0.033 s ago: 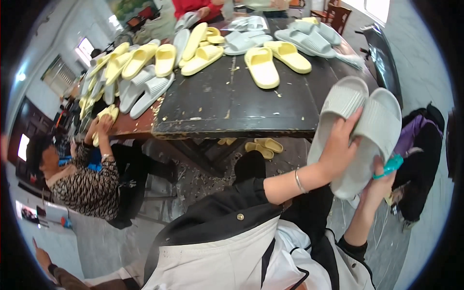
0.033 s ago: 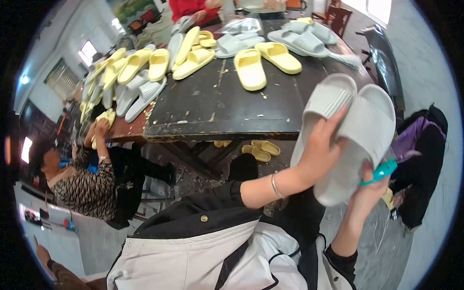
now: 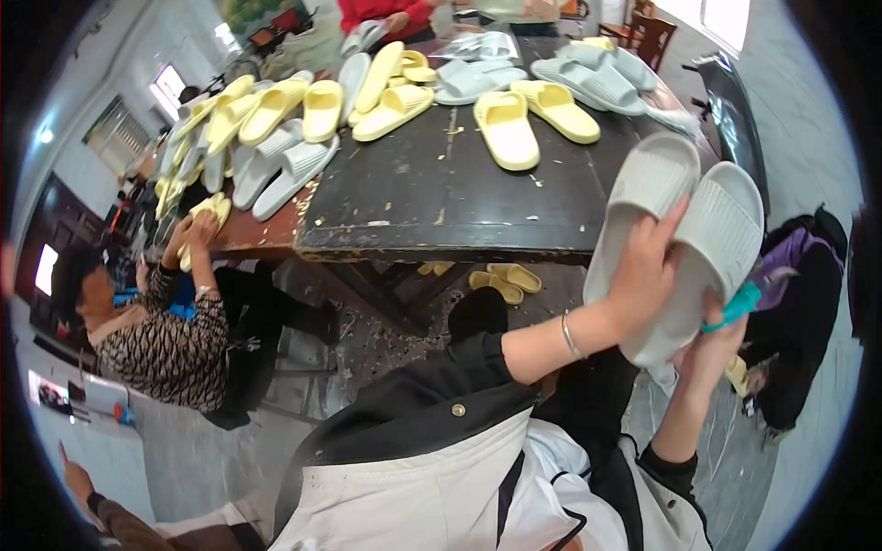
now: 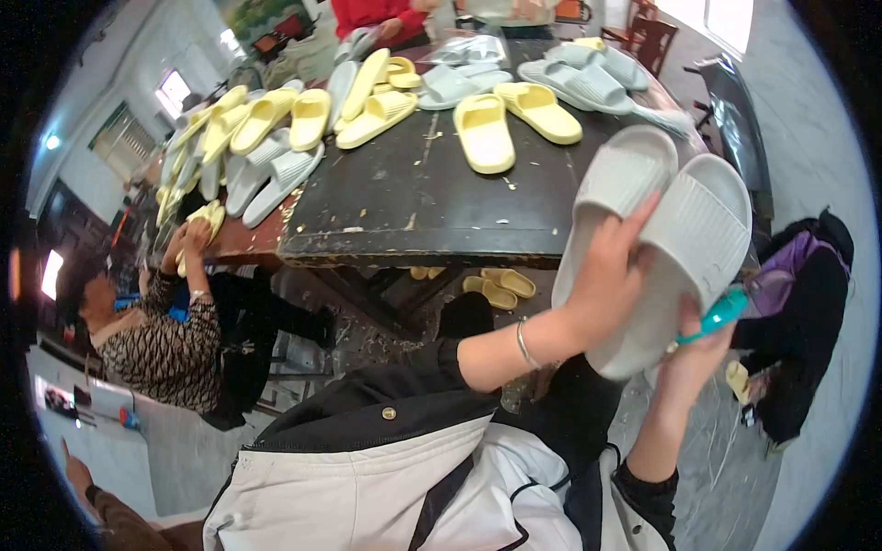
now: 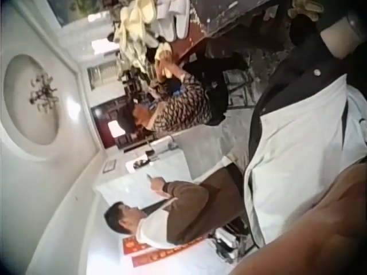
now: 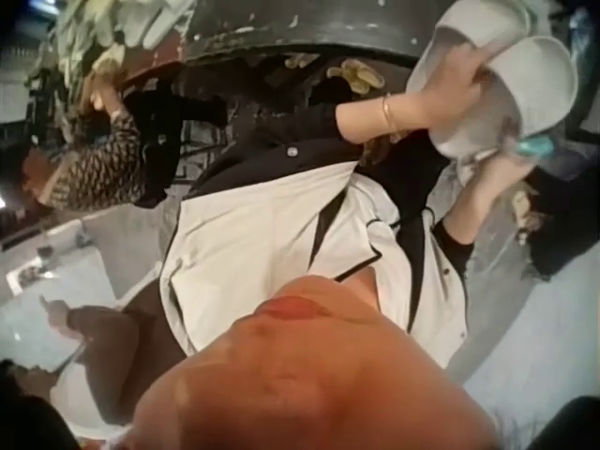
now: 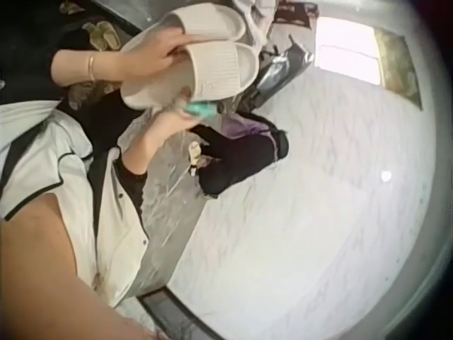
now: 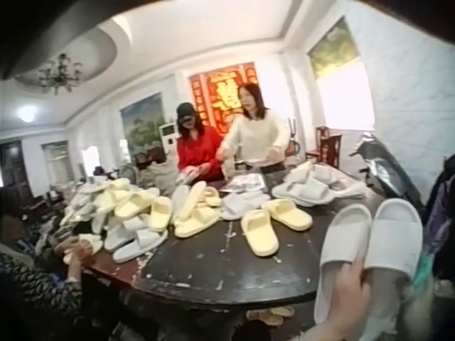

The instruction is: Trimming excess material from rubber slippers using scissors.

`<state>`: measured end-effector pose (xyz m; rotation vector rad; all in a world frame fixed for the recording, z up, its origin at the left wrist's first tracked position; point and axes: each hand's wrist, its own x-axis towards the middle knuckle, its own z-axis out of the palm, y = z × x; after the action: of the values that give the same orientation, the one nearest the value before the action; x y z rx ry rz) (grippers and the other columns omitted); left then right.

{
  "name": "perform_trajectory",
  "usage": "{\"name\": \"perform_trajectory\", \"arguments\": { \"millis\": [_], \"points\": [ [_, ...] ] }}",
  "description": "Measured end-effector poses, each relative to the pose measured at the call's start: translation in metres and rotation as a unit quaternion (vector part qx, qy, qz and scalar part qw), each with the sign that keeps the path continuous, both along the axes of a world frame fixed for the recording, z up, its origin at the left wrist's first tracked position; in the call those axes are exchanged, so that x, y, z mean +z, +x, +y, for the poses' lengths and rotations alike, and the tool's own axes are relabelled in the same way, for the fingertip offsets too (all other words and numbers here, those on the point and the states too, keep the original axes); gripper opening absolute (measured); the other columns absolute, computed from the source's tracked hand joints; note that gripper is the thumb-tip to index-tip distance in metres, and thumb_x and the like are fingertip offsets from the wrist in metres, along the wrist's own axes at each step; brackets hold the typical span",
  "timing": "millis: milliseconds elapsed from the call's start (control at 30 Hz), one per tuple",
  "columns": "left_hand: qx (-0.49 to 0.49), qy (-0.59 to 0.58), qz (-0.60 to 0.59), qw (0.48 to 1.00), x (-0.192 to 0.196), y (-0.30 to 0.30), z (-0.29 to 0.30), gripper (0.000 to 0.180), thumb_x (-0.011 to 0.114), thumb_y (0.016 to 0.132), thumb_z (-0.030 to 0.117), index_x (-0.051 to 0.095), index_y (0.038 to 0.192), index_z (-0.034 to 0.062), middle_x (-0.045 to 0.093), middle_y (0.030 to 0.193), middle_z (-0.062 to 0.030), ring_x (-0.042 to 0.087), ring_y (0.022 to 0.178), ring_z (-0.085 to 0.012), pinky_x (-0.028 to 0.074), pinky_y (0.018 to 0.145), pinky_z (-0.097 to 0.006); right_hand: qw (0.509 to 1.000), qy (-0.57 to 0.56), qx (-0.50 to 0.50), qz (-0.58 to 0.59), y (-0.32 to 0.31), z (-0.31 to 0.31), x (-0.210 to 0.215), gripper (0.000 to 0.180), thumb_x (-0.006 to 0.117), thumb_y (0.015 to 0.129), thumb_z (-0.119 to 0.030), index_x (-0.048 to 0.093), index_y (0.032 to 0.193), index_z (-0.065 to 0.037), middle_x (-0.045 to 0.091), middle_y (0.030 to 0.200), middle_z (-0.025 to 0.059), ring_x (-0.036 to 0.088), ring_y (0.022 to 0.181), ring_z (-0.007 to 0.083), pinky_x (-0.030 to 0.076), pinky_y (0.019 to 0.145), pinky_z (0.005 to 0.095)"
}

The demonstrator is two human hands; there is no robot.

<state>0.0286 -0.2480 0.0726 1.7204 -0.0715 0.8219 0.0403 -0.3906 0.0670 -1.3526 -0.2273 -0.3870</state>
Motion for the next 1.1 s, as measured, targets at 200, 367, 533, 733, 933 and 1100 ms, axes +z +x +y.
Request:
{"name": "perform_trajectory", "arguments": {
  "millis": [200, 367, 533, 733, 933, 1100],
  "points": [
    [0.271, 0.099, -0.105, 0.952, 0.050, 0.003, 0.172, 0.041, 0.046, 0.089, -0.001, 0.059, 0.127, 0.0024, 0.064, 0.093, -0.0251, 0.062, 0.086, -0.0342, 0.048, 0.079, -0.042, 0.979, -0.076, 0.183, 0.037, 0.020, 0.077, -0.021, 0.030, 0.063, 0.095, -0.020, 0.053, 0.117, -0.003, 0.062, 0.114, 0.0091, 0.058, 0.088, 0.0110, 0.047, 0.078, 0.0258],
    [0.419, 0.238, -0.006, 0.876, 0.083, -0.033, 0.366, 0.038, 0.043, 0.088, 0.004, 0.062, 0.120, 0.0002, 0.064, 0.085, -0.0228, 0.062, 0.079, -0.0324, 0.048, 0.074, -0.041, 0.980, -0.115, 0.157, 0.050, 0.028, 0.045, -0.064, 0.025, 0.058, 0.099, -0.025, 0.054, 0.111, -0.003, 0.065, 0.111, 0.0103, 0.057, 0.079, 0.0077, 0.045, 0.072, 0.0219],
    [0.549, 0.274, 0.115, 0.782, 0.051, -0.070, 0.580, 0.042, 0.045, 0.083, 0.006, 0.068, 0.117, 0.0105, 0.069, 0.095, -0.0238, 0.066, 0.093, -0.0382, 0.050, 0.083, -0.045, 0.976, -0.173, 0.062, 0.116, 0.048, -0.011, -0.126, 0.027, 0.060, 0.097, -0.029, 0.052, 0.109, -0.005, 0.066, 0.104, 0.0090, 0.056, 0.079, 0.0094, 0.046, 0.074, 0.0244],
    [0.548, 0.391, 0.329, 0.662, -0.018, -0.110, 0.672, 0.060, 0.053, 0.079, 0.005, 0.054, 0.137, 0.0203, 0.061, 0.122, -0.0228, 0.057, 0.112, -0.0393, 0.042, 0.099, -0.046, 0.970, -0.167, 0.000, 0.179, 0.044, -0.016, -0.110, 0.021, 0.056, 0.098, -0.026, 0.054, 0.106, -0.006, 0.068, 0.097, 0.0064, 0.058, 0.075, 0.0093, 0.044, 0.070, 0.0232],
    [0.746, 0.297, 0.217, 0.556, -0.011, -0.083, 0.576, 0.052, 0.058, 0.078, 0.009, 0.054, 0.130, 0.0041, 0.063, 0.109, -0.0217, 0.057, 0.101, -0.0400, 0.040, 0.094, -0.053, 0.970, -0.147, 0.030, 0.191, 0.045, -0.016, -0.111, 0.027, 0.061, 0.097, -0.030, 0.052, 0.105, -0.005, 0.067, 0.098, 0.0074, 0.057, 0.075, 0.0100, 0.045, 0.071, 0.0251],
    [0.191, 0.157, 0.134, 0.960, -0.006, 0.063, 0.348, 0.032, 0.059, 0.087, 0.016, 0.065, 0.114, -0.0011, 0.070, 0.101, -0.0129, 0.065, 0.091, -0.0247, 0.050, 0.083, -0.032, 0.965, -0.127, 0.039, 0.225, 0.041, -0.015, -0.115, 0.027, 0.061, 0.096, -0.029, 0.052, 0.104, -0.006, 0.067, 0.096, 0.0068, 0.057, 0.076, 0.0100, 0.045, 0.071, 0.0255]
  ]
}}
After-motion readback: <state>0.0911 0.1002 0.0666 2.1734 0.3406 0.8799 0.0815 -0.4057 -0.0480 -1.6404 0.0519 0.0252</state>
